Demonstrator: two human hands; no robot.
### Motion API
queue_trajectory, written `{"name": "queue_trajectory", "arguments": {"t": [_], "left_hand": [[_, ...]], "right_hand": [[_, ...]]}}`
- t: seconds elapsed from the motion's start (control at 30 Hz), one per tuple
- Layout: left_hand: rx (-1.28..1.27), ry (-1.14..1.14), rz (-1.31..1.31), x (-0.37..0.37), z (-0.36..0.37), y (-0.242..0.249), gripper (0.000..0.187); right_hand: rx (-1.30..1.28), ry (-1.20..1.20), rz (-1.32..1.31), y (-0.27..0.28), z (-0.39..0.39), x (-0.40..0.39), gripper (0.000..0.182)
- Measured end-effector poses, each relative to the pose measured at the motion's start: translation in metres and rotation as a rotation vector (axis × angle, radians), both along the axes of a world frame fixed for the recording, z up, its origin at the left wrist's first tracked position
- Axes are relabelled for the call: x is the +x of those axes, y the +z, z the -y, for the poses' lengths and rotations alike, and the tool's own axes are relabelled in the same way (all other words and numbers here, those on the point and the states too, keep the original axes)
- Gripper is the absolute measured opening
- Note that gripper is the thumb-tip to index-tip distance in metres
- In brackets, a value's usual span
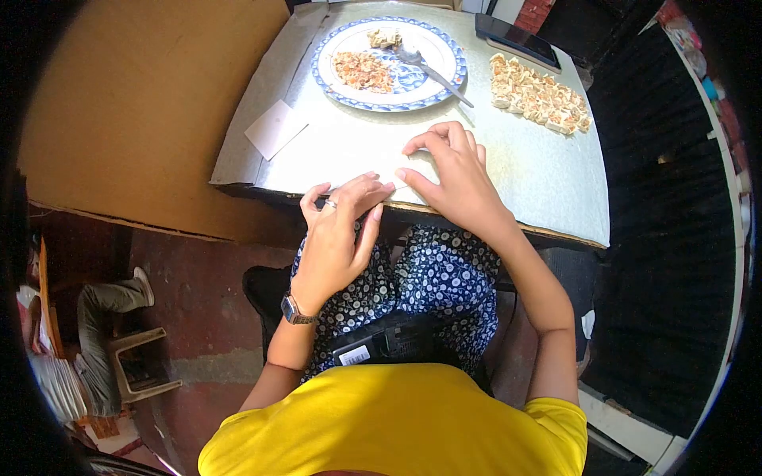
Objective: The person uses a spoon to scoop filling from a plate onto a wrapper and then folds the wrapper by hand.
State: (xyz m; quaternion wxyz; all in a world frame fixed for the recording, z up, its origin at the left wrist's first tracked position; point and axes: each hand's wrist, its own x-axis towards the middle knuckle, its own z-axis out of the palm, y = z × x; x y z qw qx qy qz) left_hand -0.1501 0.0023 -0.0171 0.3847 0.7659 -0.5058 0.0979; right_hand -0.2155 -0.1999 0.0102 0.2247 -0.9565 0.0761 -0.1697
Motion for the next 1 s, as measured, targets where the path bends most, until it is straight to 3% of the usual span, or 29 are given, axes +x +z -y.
{"name": "queue_trajectory", "arguments": {"t": [0.2, 0.43, 0.63, 0.73, 0.87, 1.0], "left_hand": [[-0.116, 0.048, 0.005, -0.002, 0.0, -0.003, 0.033], [-0.051, 0.024, 0.011, 0.003, 0.002, -0.006, 0.04], [-0.052, 0.008, -0.011, 0.006, 0.0, -0.002, 0.042], [-0.082, -0.009, -0.008, 0.005, -0.001, -0.001, 0.043], [-0.013, -0.04, -0.009, -0.002, 0.0, 0.0, 0.045], [0.024, -0.014, 0.041, -0.006, 0.0, -0.001, 0.044]], "right_hand": [[-0.015, -0.003, 0.021, -0.002, -0.002, -0.002, 0.035], [-0.026, -0.01, -0.005, -0.002, 0.0, 0.0, 0.036], [-0.03, -0.003, 0.092, -0.002, -0.003, -0.001, 0.027], [0.167, 0.01, 0.197, 0.008, 0.0, -0.014, 0.02], [-0.238, 0.142, 0.14, 0.009, -0.013, -0.043, 0.028], [-0.37, 0.139, 0.008, 0.002, -0.033, -0.049, 0.041]]}}
